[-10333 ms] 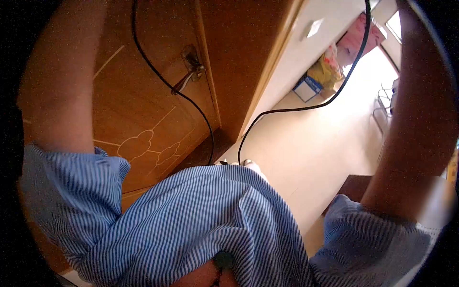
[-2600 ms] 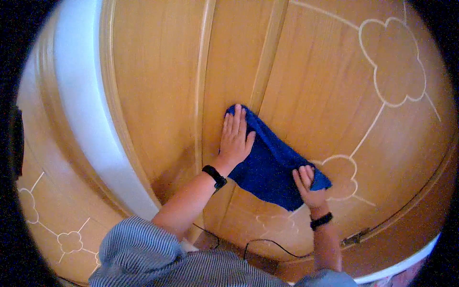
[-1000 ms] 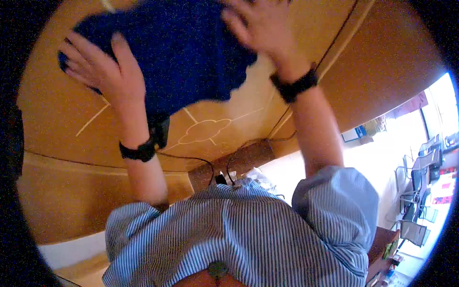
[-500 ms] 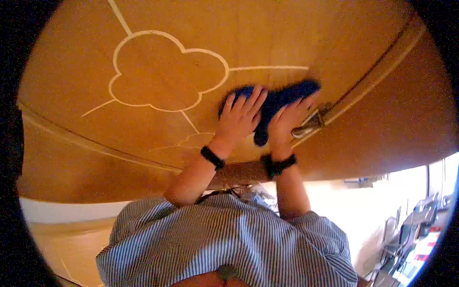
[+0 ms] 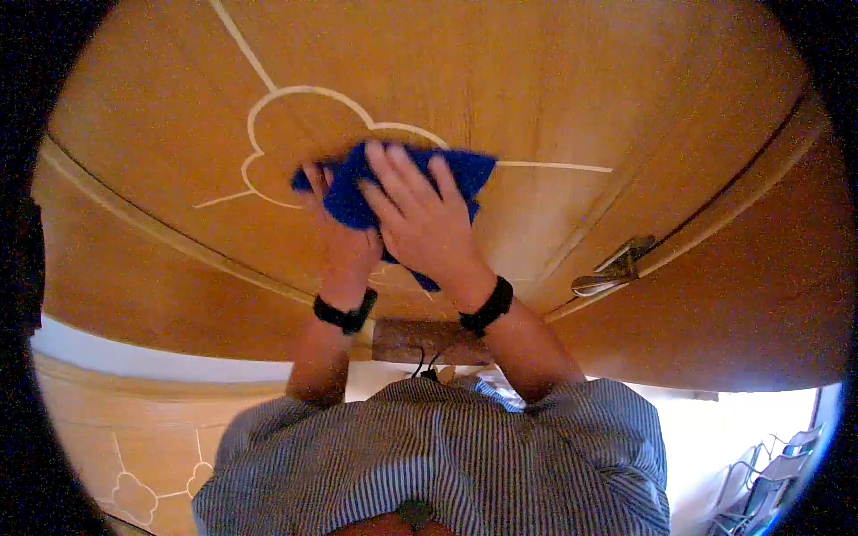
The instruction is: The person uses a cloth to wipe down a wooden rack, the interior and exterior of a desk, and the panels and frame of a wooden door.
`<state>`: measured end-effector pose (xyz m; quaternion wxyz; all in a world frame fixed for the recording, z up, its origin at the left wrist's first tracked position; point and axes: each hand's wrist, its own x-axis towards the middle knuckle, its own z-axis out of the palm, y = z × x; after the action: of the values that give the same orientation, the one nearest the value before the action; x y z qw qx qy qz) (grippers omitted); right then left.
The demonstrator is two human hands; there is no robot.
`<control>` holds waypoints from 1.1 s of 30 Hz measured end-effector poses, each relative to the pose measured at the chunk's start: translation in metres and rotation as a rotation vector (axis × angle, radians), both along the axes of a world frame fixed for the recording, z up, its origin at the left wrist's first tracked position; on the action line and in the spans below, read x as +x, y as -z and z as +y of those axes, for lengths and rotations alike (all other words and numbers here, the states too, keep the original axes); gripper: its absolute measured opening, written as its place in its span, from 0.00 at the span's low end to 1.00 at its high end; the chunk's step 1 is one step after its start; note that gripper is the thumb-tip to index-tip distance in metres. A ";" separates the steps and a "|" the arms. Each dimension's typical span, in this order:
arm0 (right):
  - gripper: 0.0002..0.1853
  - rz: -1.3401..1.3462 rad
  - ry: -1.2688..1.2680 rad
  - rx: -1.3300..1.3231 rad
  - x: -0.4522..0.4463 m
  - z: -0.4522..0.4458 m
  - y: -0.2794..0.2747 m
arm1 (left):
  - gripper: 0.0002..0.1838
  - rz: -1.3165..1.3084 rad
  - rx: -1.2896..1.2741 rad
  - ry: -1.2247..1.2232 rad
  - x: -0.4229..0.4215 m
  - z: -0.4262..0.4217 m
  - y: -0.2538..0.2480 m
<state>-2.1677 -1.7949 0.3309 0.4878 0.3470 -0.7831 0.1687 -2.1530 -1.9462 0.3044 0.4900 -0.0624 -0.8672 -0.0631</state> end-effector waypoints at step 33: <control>0.40 0.138 -0.463 -0.166 0.080 -0.325 -0.177 | 0.37 0.396 -0.126 -0.666 0.274 -0.312 -0.223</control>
<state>-2.0877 -2.1197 0.5080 0.5154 0.4867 -0.6308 0.3156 -1.8790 -2.2584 0.5274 0.6366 0.1813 -0.7309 0.1661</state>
